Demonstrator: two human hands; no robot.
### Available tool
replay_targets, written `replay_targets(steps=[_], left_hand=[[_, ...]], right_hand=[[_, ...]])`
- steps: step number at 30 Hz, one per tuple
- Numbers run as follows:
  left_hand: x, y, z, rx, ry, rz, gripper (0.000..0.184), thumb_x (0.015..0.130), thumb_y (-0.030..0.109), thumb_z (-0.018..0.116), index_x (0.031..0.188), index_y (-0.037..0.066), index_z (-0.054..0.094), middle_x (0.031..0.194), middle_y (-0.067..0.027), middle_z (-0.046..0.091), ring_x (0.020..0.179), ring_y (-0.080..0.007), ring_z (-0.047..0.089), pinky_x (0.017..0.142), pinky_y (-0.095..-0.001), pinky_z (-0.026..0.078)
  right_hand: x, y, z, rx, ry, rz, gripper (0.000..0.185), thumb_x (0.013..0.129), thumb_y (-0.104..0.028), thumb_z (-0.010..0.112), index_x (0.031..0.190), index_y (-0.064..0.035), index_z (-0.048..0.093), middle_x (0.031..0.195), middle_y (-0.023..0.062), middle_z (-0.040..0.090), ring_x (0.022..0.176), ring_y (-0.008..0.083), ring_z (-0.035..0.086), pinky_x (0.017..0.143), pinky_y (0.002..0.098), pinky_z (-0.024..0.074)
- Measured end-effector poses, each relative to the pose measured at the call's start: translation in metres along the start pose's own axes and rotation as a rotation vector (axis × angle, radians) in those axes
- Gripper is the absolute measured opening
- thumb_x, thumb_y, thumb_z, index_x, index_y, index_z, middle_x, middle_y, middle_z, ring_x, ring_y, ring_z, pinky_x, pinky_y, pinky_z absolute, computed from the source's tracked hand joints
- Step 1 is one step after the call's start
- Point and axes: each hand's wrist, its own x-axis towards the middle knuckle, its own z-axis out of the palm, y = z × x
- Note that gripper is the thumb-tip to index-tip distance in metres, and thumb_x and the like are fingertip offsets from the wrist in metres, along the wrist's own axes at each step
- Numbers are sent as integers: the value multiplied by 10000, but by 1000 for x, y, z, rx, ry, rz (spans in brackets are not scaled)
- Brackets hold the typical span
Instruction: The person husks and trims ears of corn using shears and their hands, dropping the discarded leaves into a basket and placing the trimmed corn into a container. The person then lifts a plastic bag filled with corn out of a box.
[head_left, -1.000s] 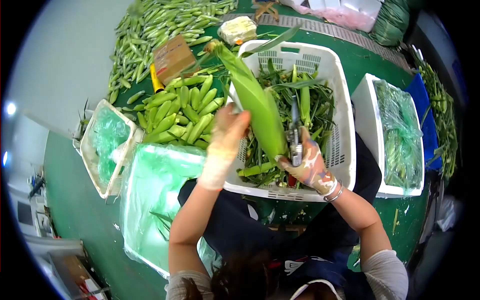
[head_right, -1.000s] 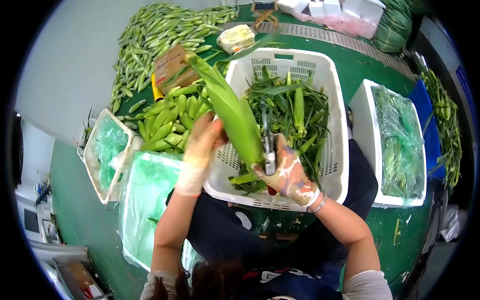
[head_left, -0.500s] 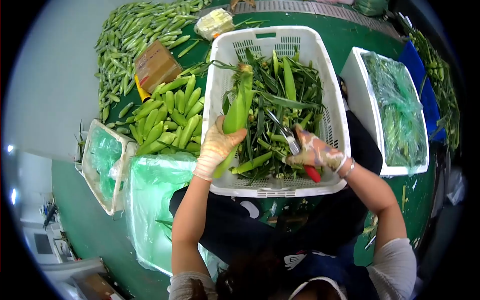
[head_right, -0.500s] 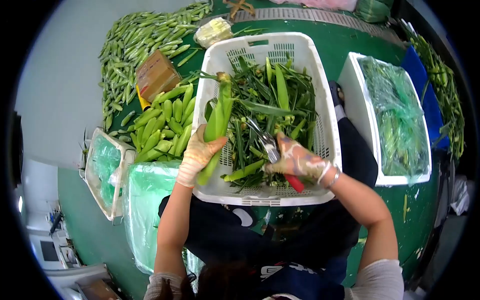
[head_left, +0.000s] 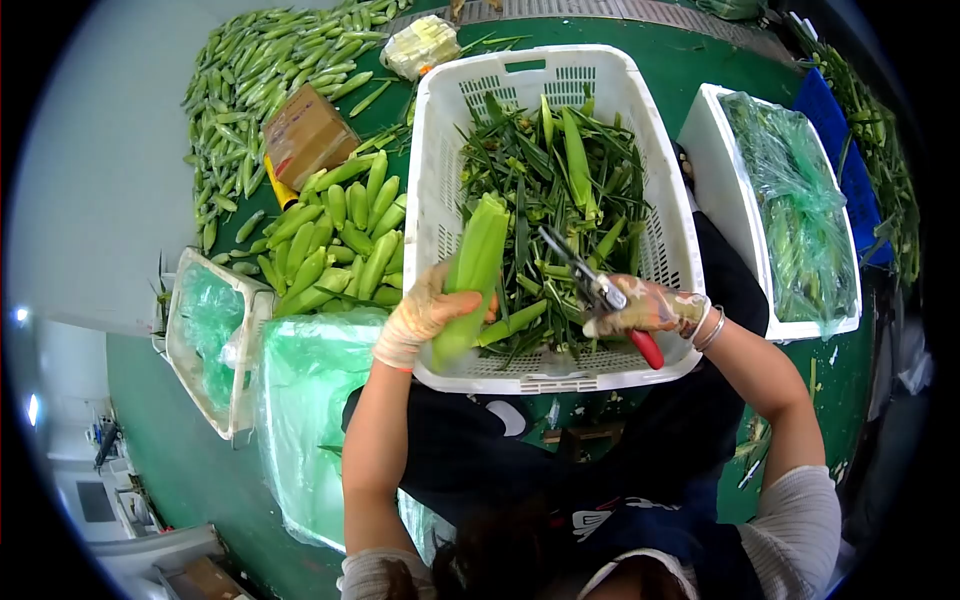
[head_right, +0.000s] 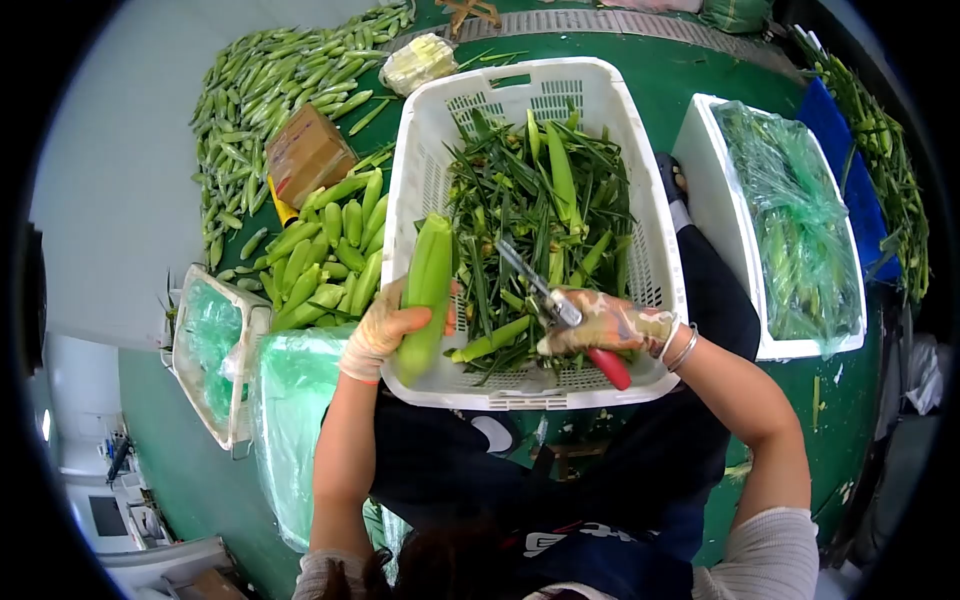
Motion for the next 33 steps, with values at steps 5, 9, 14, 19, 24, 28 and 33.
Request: replay_targets(steps=[5, 9, 14, 19, 24, 28, 33], left_hand=[[-1, -15, 25, -272, -346, -74, 878, 605, 663, 732, 1091, -45, 549, 788, -146, 614, 659, -225, 605, 599, -336, 504], [-9, -20, 27, -513, -405, -126, 883, 621, 677, 716, 1098, -45, 541, 726, -161, 597, 608, -223, 578, 543, -342, 483], [-18, 0, -1, -415, -175, 51, 776, 757, 609, 628, 1195, -17, 493, 911, -191, 610, 729, -246, 613, 674, -383, 518], [-32, 11, -128, -667, 319, 342, 478, 886, 329, 533, 1231, 10, 452, 1159, -179, 564, 1082, -305, 547, 933, -481, 449], [-30, -45, -319, -79, 1119, 580, 353, 927, 181, 471, 1259, 68, 434, 1271, -178, 484, 1140, -345, 499, 981, -550, 399], [-44, -83, -433, -1000, 1261, 595, 355, 948, 138, 424, 1286, 34, 402, 1237, -221, 487, 1131, -399, 500, 935, -542, 451], [-155, -79, -317, -195, 1446, 681, 263, 872, 218, 543, 1005, -1, 604, 891, -95, 660, 800, -220, 640, 813, -309, 510]], right_hand=[[1, -9, 7, 252, -185, -114, 360, 808, -204, 719, 1084, -49, 547, 876, 36, 598, 803, 117, 566, 723, 269, 483], [3, -36, 19, 581, -253, -136, 355, 804, -181, 718, 1067, -26, 537, 736, 54, 587, 623, 150, 592, 544, 292, 501], [9, -7, 10, 986, 104, -236, 293, 912, -350, 540, 885, -59, 534, 821, 65, 574, 734, 165, 594, 665, 316, 481], [-11, 54, 0, 398, 176, -212, 601, 908, -492, 499, 1159, 51, 558, 955, 140, 609, 778, 212, 618, 703, 303, 500], [-16, 112, -4, 493, 176, 37, 484, 899, -413, 541, 1038, 51, 542, 994, 193, 569, 781, 298, 613, 691, 382, 524], [-6, 75, 13, 534, 271, 235, 428, 888, -338, 543, 1065, 50, 504, 926, 171, 553, 738, 264, 583, 629, 377, 506], [-11, 70, 10, 318, 287, 372, 392, 910, -336, 497, 1011, 40, 544, 844, 140, 587, 790, 250, 588, 791, 362, 474]])
